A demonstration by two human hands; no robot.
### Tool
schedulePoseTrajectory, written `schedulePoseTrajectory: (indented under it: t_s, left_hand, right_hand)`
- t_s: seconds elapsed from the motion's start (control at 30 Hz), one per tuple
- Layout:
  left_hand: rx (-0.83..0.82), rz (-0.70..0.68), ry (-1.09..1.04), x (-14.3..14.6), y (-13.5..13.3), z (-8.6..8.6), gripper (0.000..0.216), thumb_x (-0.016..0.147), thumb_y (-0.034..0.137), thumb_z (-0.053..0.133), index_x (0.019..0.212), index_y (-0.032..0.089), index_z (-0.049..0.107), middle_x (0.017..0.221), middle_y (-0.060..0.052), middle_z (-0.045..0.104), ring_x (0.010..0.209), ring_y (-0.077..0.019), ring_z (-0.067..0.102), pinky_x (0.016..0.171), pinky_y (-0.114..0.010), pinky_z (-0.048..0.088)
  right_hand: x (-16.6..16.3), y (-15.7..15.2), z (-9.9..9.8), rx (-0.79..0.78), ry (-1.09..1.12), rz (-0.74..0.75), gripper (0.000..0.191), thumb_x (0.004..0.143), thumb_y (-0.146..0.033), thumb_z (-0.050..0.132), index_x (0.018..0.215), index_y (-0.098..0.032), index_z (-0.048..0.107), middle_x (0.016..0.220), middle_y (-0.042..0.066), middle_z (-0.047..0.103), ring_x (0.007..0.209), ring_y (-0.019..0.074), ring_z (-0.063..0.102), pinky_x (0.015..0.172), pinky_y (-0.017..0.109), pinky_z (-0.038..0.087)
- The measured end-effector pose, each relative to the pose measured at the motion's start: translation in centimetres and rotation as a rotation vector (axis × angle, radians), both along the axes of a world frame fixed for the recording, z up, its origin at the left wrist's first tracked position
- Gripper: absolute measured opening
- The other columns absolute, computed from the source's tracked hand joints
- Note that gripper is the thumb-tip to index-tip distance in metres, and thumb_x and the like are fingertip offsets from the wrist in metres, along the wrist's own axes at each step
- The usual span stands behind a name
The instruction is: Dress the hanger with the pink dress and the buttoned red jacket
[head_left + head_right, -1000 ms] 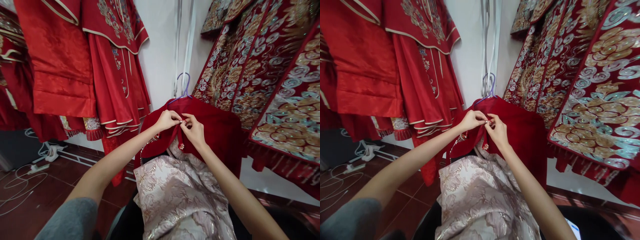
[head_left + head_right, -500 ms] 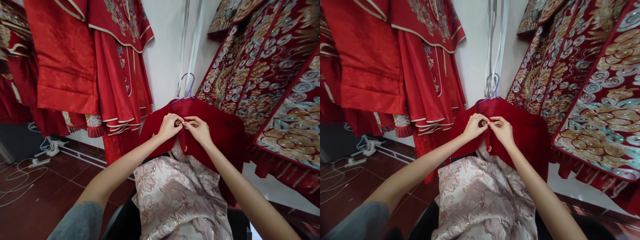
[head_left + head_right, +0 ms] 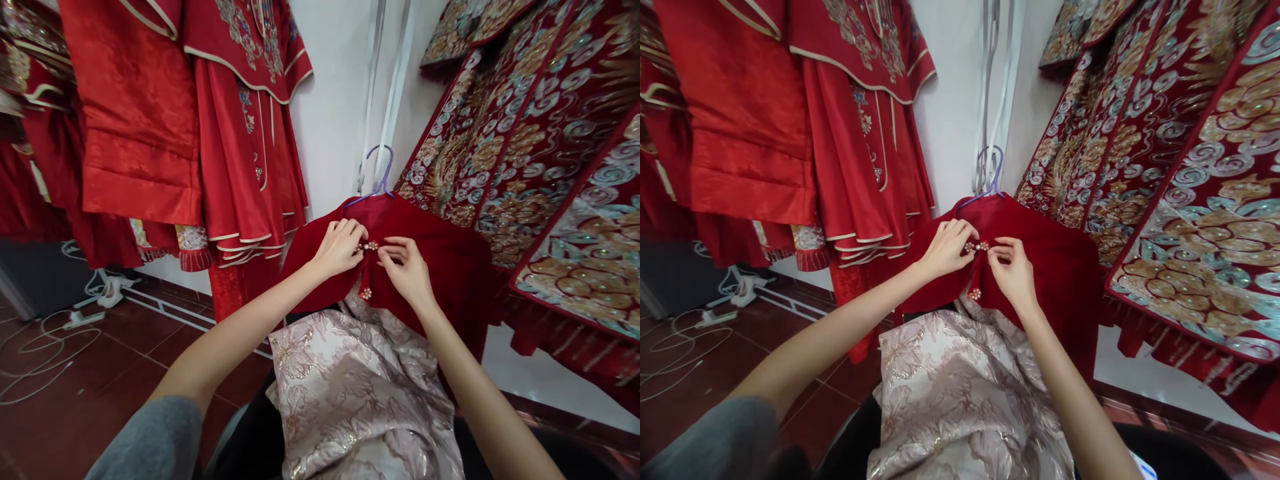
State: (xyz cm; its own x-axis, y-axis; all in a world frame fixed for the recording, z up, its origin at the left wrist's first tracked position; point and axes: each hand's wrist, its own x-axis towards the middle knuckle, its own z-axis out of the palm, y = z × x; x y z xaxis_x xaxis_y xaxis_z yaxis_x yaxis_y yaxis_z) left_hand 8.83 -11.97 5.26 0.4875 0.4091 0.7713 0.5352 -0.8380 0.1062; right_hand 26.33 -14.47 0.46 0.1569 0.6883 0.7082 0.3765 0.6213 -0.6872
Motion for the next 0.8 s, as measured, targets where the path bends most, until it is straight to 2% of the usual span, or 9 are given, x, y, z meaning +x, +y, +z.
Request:
schedulePoseTrajectory:
  t_s: [0.07, 0.13, 0.2, 0.27, 0.33, 0.43, 0.57, 0.67, 0.8]
  left_hand:
    - [-0.078, 0.005, -0.162, 0.2, -0.3, -2.0, 0.021, 0.077, 0.021, 0.061, 0.098, 0.02, 0.057, 0.101, -0.007, 0.058, 0.097, -0.0242, 0.05, 0.092, -0.038, 0.033]
    - [-0.224, -0.004, -0.395, 0.9, -0.3, -5.4, 0.021, 0.082, 0.023, 0.057, 0.102, 0.021, 0.055, 0.098, -0.006, 0.057, 0.089, -0.0207, 0.052, 0.086, -0.035, 0.038]
    - [-0.388, -0.095, -0.491, 1.7, 0.0, -9.3, 0.026, 0.08, 0.02, 0.058, 0.106, 0.02, 0.055, 0.089, -0.005, 0.056, 0.082, -0.0185, 0.053, 0.081, -0.032, 0.042]
    - [-0.418, -0.136, -0.549, 2.3, 0.4, -12.5, 0.035, 0.076, 0.013, 0.06, 0.11, 0.02, 0.058, 0.094, -0.005, 0.056, 0.089, -0.0189, 0.052, 0.086, -0.032, 0.041]
    - [-0.451, -0.178, -0.637, 2.4, 0.8, -14.2, 0.035, 0.076, 0.014, 0.061, 0.11, 0.022, 0.062, 0.096, -0.005, 0.057, 0.092, -0.0189, 0.053, 0.089, -0.032, 0.041]
    - [-0.602, -0.311, -0.739, 1.8, 1.2, -14.3, 0.026, 0.077, 0.024, 0.065, 0.103, 0.021, 0.069, 0.094, -0.006, 0.062, 0.089, -0.0179, 0.057, 0.087, -0.03, 0.042]
    - [-0.854, -0.407, -1.022, 0.9, 1.7, -13.6, 0.026, 0.08, 0.039, 0.061, 0.076, 0.015, 0.07, 0.077, -0.006, 0.066, 0.072, -0.0144, 0.058, 0.075, -0.026, 0.045]
    - [-0.956, -0.52, -1.281, 0.3, 1.8, -13.5, 0.047, 0.085, 0.055, 0.048, 0.063, 0.015, 0.06, 0.066, -0.005, 0.061, 0.062, -0.0127, 0.056, 0.066, -0.025, 0.045]
    - [-1.078, -0.728, -1.48, -0.2, 1.8, -13.4, 0.058, 0.088, 0.065, 0.032, 0.067, 0.016, 0.054, 0.066, -0.006, 0.058, 0.059, -0.0136, 0.055, 0.062, -0.026, 0.046]
  right_hand:
    - [-0.3, -1.0, -1.6, -0.036, 0.054, 0.015, 0.045, 0.079, -0.043, 0.064, 0.114, -0.02, 0.047, 0.104, 0.01, 0.062, 0.091, 0.0208, 0.065, 0.074, 0.037, 0.058]
    - [-0.9, -1.9, -3.9, -0.099, -0.02, 0.086, 0.062, 0.073, -0.041, 0.07, 0.122, -0.02, 0.04, 0.116, 0.013, 0.055, 0.094, 0.0213, 0.063, 0.074, 0.037, 0.058]
    - [-1.5, -2.3, -6.6, -0.128, -0.152, 0.138, 0.08, 0.066, -0.035, 0.075, 0.131, -0.02, 0.031, 0.125, 0.016, 0.048, 0.099, 0.0226, 0.06, 0.078, 0.039, 0.057]
    - [-1.9, -2.0, -9.3, -0.08, -0.236, 0.08, 0.082, 0.066, -0.028, 0.073, 0.134, -0.019, 0.027, 0.127, 0.017, 0.044, 0.103, 0.0241, 0.057, 0.084, 0.043, 0.054]
    - [-2.1, -1.3, -11.3, -0.022, -0.258, -0.005, 0.074, 0.07, -0.026, 0.067, 0.134, -0.019, 0.03, 0.127, 0.017, 0.044, 0.107, 0.0259, 0.054, 0.088, 0.047, 0.052]
    - [-2.2, -0.6, -12.3, 0.012, -0.144, -0.151, 0.049, 0.081, -0.029, 0.057, 0.126, -0.02, 0.041, 0.115, 0.014, 0.055, 0.101, 0.0256, 0.058, 0.084, 0.045, 0.052]
    - [-3.2, -2.1, -10.6, -0.029, -0.005, -0.298, 0.023, 0.084, -0.031, 0.052, 0.105, -0.022, 0.055, 0.089, 0.006, 0.064, 0.071, 0.0192, 0.062, 0.07, 0.036, 0.053]
    - [-4.2, -4.1, -8.8, -0.01, 0.013, -0.264, 0.024, 0.08, -0.028, 0.056, 0.103, -0.022, 0.056, 0.084, 0.002, 0.064, 0.052, 0.012, 0.054, 0.057, 0.027, 0.05]
    - [-4.6, -5.7, -7.4, 0.0, 0.039, -0.09, 0.025, 0.078, -0.027, 0.059, 0.102, -0.022, 0.055, 0.094, 0.004, 0.064, 0.05, 0.0085, 0.052, 0.05, 0.022, 0.046]
